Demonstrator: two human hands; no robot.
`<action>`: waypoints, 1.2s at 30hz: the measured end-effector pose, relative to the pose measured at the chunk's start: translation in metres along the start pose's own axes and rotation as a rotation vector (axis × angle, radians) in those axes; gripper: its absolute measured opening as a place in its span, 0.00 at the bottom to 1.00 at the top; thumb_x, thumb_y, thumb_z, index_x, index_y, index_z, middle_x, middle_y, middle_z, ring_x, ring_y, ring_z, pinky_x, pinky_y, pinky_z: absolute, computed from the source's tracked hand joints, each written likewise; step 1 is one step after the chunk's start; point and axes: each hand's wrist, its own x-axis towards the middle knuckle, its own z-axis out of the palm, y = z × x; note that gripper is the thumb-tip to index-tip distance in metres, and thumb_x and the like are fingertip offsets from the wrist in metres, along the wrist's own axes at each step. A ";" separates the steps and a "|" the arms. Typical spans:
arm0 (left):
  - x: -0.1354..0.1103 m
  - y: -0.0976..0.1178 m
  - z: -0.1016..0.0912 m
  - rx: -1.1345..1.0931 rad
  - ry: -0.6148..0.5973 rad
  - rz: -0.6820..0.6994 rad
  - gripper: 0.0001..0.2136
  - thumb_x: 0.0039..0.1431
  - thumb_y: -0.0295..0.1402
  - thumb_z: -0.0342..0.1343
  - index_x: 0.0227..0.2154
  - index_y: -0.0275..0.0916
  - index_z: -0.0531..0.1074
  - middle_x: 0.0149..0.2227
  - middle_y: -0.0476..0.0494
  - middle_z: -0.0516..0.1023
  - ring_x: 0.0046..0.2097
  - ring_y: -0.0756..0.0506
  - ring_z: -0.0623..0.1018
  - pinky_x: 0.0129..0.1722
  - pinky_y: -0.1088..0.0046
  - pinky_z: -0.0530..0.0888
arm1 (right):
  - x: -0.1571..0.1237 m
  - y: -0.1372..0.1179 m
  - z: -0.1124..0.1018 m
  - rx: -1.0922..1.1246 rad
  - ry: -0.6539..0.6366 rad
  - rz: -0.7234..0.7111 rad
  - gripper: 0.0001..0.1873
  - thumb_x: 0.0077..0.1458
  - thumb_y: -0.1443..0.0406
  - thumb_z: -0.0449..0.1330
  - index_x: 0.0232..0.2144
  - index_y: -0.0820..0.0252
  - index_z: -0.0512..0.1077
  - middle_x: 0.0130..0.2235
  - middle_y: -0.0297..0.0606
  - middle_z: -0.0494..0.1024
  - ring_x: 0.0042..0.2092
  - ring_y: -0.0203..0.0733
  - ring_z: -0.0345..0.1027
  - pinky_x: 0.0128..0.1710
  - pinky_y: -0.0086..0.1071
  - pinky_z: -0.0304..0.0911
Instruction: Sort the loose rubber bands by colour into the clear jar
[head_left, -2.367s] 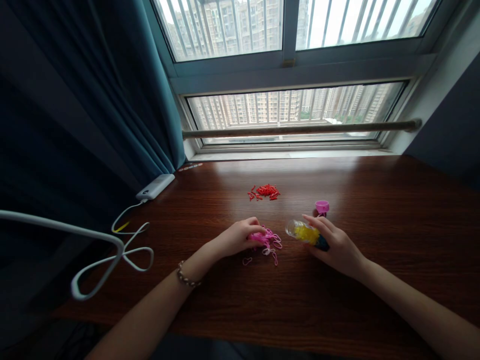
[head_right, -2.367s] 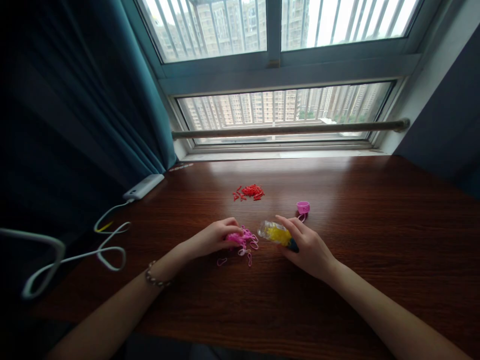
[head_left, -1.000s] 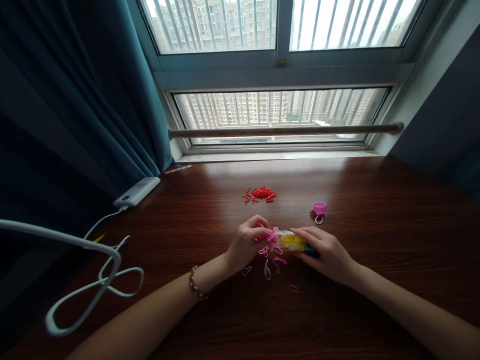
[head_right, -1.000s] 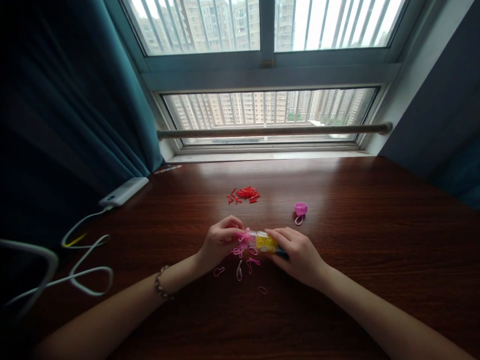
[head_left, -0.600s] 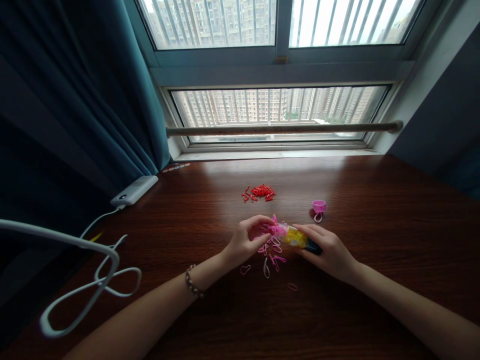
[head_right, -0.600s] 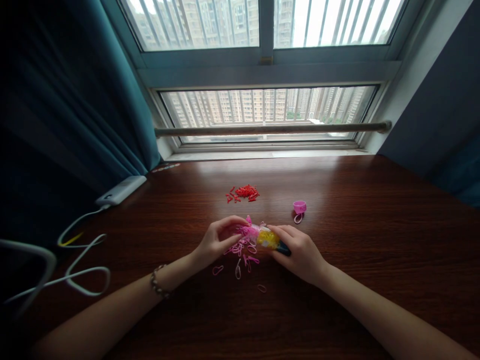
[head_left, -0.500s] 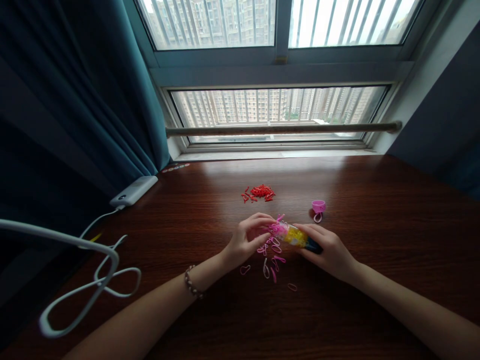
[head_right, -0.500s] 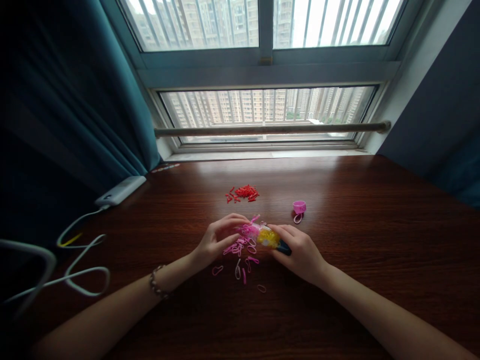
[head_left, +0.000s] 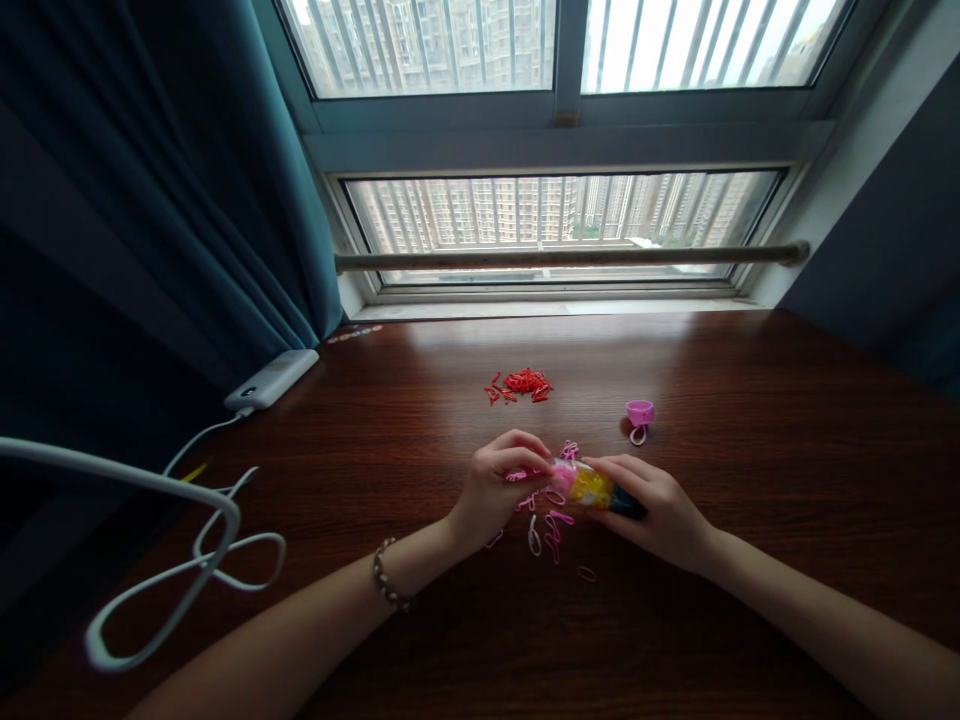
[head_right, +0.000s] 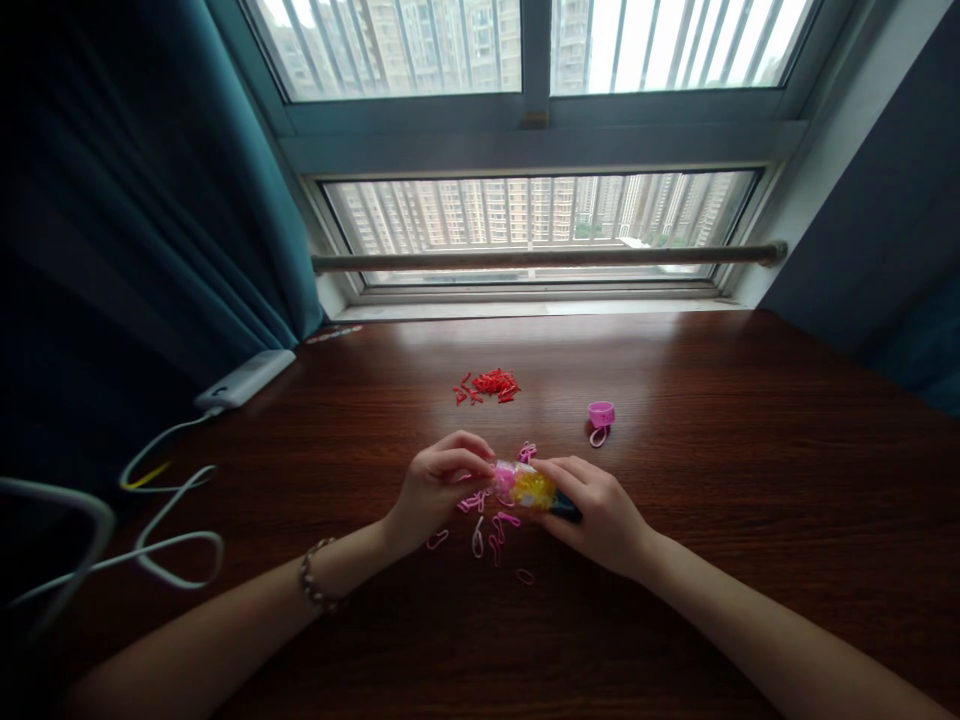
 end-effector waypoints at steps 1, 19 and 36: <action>0.000 0.001 0.000 0.001 0.001 0.006 0.04 0.47 0.31 0.60 0.25 0.36 0.75 0.33 0.43 0.71 0.36 0.48 0.72 0.34 0.74 0.72 | 0.000 0.000 0.000 0.005 0.002 0.001 0.25 0.51 0.64 0.59 0.51 0.57 0.61 0.46 0.43 0.69 0.45 0.45 0.65 0.44 0.36 0.63; 0.000 0.002 -0.001 0.154 0.056 0.168 0.02 0.49 0.29 0.59 0.27 0.38 0.76 0.38 0.42 0.72 0.37 0.48 0.72 0.36 0.71 0.72 | 0.000 -0.002 0.001 0.054 0.025 0.011 0.25 0.50 0.65 0.60 0.51 0.57 0.61 0.45 0.42 0.70 0.45 0.45 0.65 0.44 0.35 0.63; 0.004 0.019 -0.010 0.238 -0.400 0.162 0.13 0.59 0.34 0.44 0.41 0.49 0.73 0.56 0.49 0.62 0.60 0.39 0.50 0.58 0.52 0.44 | 0.000 -0.007 0.000 0.124 0.051 -0.018 0.24 0.51 0.63 0.59 0.51 0.56 0.62 0.45 0.44 0.71 0.45 0.45 0.66 0.43 0.35 0.64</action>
